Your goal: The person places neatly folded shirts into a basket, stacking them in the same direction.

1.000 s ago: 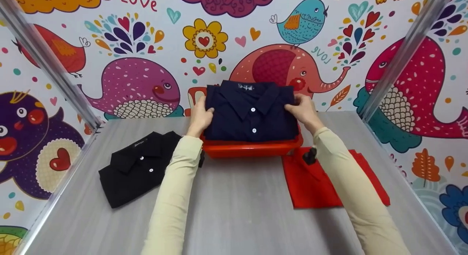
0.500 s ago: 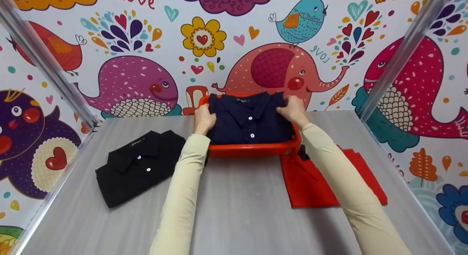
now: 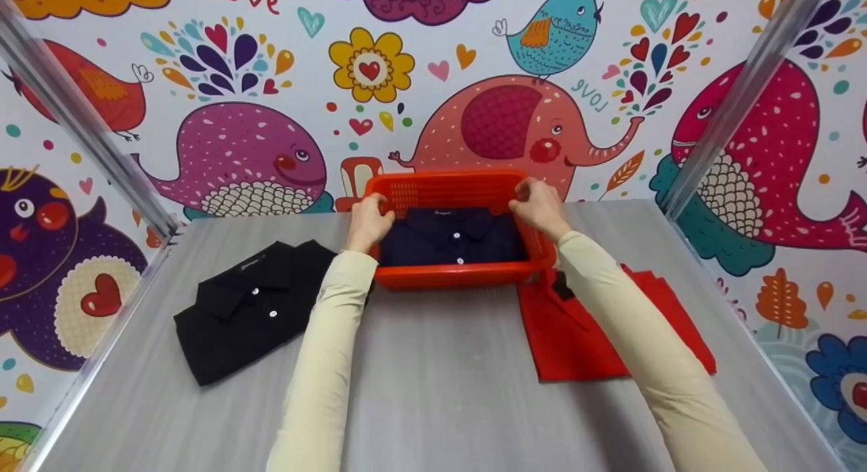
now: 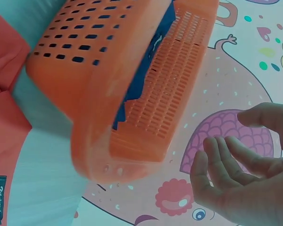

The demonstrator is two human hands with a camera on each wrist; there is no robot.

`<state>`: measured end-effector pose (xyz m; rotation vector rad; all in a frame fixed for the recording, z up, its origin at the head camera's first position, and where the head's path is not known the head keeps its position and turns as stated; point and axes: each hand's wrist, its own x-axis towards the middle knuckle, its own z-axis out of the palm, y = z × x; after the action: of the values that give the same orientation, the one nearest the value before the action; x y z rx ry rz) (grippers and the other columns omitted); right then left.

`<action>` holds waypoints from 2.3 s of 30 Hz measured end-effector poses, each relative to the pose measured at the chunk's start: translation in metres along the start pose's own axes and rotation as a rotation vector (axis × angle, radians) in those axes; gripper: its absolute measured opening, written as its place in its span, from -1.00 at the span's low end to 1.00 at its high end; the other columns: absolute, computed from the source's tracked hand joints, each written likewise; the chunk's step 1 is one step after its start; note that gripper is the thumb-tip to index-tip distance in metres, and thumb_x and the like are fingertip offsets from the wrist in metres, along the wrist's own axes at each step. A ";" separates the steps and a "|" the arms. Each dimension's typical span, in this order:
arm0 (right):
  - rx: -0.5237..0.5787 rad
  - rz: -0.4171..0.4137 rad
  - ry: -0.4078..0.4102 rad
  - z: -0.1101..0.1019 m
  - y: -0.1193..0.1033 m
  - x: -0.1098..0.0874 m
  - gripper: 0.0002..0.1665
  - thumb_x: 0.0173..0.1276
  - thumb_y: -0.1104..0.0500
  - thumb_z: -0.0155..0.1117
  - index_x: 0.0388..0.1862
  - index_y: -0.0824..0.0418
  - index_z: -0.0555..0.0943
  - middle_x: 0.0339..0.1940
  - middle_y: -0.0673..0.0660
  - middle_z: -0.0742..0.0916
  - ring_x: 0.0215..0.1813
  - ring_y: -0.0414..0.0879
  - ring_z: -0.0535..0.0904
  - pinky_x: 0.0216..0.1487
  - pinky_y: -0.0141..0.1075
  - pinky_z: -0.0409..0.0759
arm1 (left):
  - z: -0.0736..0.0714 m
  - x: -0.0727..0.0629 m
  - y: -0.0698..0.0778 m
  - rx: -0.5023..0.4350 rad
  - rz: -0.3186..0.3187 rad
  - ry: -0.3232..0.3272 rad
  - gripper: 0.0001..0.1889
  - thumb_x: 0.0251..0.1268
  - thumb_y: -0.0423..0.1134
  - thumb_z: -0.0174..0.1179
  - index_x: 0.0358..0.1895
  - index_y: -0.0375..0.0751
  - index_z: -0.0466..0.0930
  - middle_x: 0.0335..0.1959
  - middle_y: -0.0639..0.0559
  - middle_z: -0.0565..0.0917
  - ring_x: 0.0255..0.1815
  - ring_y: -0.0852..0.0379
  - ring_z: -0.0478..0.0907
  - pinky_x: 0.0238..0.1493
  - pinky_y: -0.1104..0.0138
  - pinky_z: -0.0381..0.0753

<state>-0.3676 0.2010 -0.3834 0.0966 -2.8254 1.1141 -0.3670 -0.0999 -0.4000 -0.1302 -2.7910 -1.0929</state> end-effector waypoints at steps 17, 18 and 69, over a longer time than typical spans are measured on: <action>0.026 -0.291 -0.100 0.021 0.001 -0.047 -0.67 0.18 0.37 0.22 -0.06 0.46 0.54 -0.17 0.30 0.65 -0.11 0.14 0.58 -0.02 -0.05 0.55 | 0.013 -0.039 -0.003 0.076 0.258 -0.141 -0.70 0.30 -0.39 0.13 0.08 -0.39 0.55 0.03 -0.30 0.61 0.07 -0.16 0.54 0.11 0.07 0.48; 0.040 -0.311 -0.115 0.023 0.000 -0.052 -0.67 0.18 0.38 0.22 -0.06 0.46 0.54 -0.17 0.30 0.65 -0.12 0.14 0.59 -0.03 -0.05 0.56 | 0.013 -0.044 -0.003 0.062 0.273 -0.148 -0.69 0.30 -0.39 0.13 0.09 -0.38 0.55 0.04 -0.30 0.61 0.08 -0.15 0.54 0.12 0.07 0.48; 0.092 -0.014 -0.142 -0.074 0.151 -0.137 -0.63 0.40 0.28 0.14 0.12 0.44 0.40 -0.02 0.35 0.59 0.00 0.16 0.50 -0.05 -0.27 0.54 | 0.094 -0.143 0.000 -0.155 0.399 -0.376 -0.80 0.14 -0.51 0.15 -0.14 -0.48 0.54 -0.21 -0.30 0.63 -0.24 -0.14 0.63 -0.20 0.16 0.63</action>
<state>-0.2404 0.3644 -0.4480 0.2116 -2.8895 1.2835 -0.2356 -0.0402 -0.4918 -0.9555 -2.7894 -1.2797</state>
